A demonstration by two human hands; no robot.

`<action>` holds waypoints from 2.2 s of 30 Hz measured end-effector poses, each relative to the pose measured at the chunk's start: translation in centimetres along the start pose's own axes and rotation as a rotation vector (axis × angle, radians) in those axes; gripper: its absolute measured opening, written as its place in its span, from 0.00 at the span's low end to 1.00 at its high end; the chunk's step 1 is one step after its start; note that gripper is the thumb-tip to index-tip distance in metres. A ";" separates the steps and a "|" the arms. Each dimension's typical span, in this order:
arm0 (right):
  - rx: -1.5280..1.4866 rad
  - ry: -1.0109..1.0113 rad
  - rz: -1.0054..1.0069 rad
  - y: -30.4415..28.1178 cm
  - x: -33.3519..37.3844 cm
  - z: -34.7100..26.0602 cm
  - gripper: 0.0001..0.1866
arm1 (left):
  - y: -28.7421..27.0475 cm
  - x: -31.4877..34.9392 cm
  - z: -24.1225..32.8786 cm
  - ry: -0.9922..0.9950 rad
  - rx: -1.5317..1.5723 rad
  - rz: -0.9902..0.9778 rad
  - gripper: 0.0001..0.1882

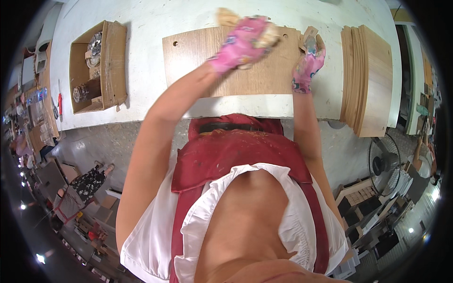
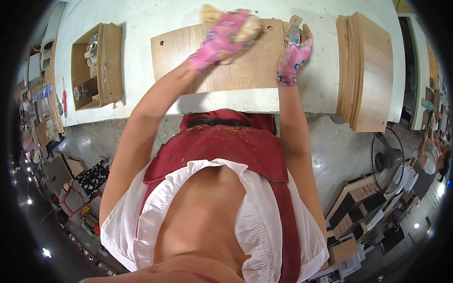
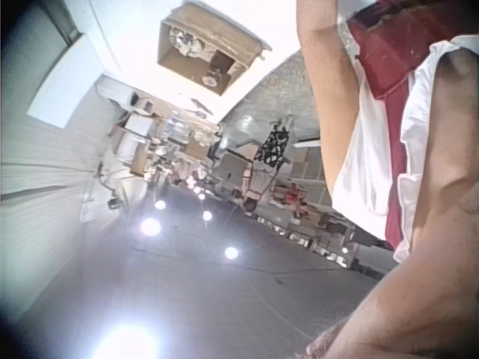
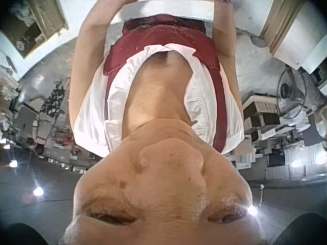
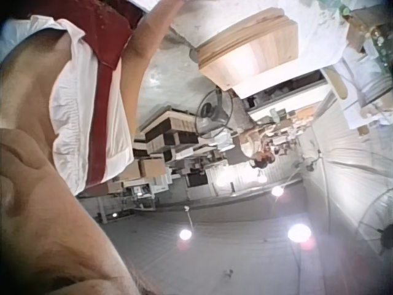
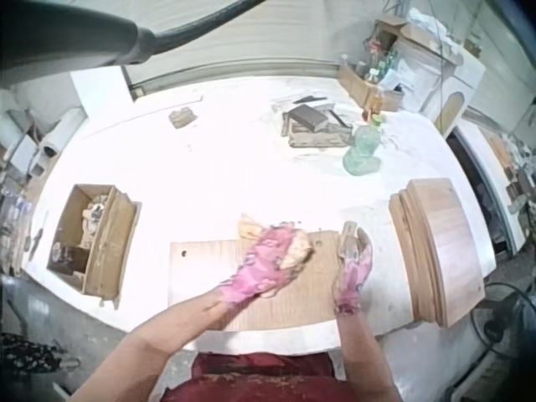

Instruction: The person wipes wood panels with a cloth and applies a liquid from a container to smaller wood pieces using a brush.

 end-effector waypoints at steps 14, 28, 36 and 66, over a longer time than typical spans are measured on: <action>0.191 -0.066 -0.031 0.2 0.2 -0.4 0.21 | -1.1 18.2 -9.0 -0.590 1.091 0.267 0.26; -0.024 0.174 0.165 -4.2 14.1 -5.9 0.22 | -6.8 24.6 -12.4 -0.783 0.593 0.286 0.17; 0.011 0.008 0.250 -7.6 16.4 -8.0 0.24 | -8.0 22.7 -10.6 -0.716 0.662 0.248 0.16; 0.524 -0.558 0.742 -19.9 7.3 -24.7 0.23 | 4.2 -20.7 25.9 0.409 0.721 0.024 0.21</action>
Point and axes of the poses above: each hand's wrist, its own x-axis away from the middle knuckle, its own y-axis out of the palm, z = x × y, the point moved 4 cm from there along -x, towards the middle knuckle, and after that the axes turned 15 degrees about -x, right-handed, at the moved point
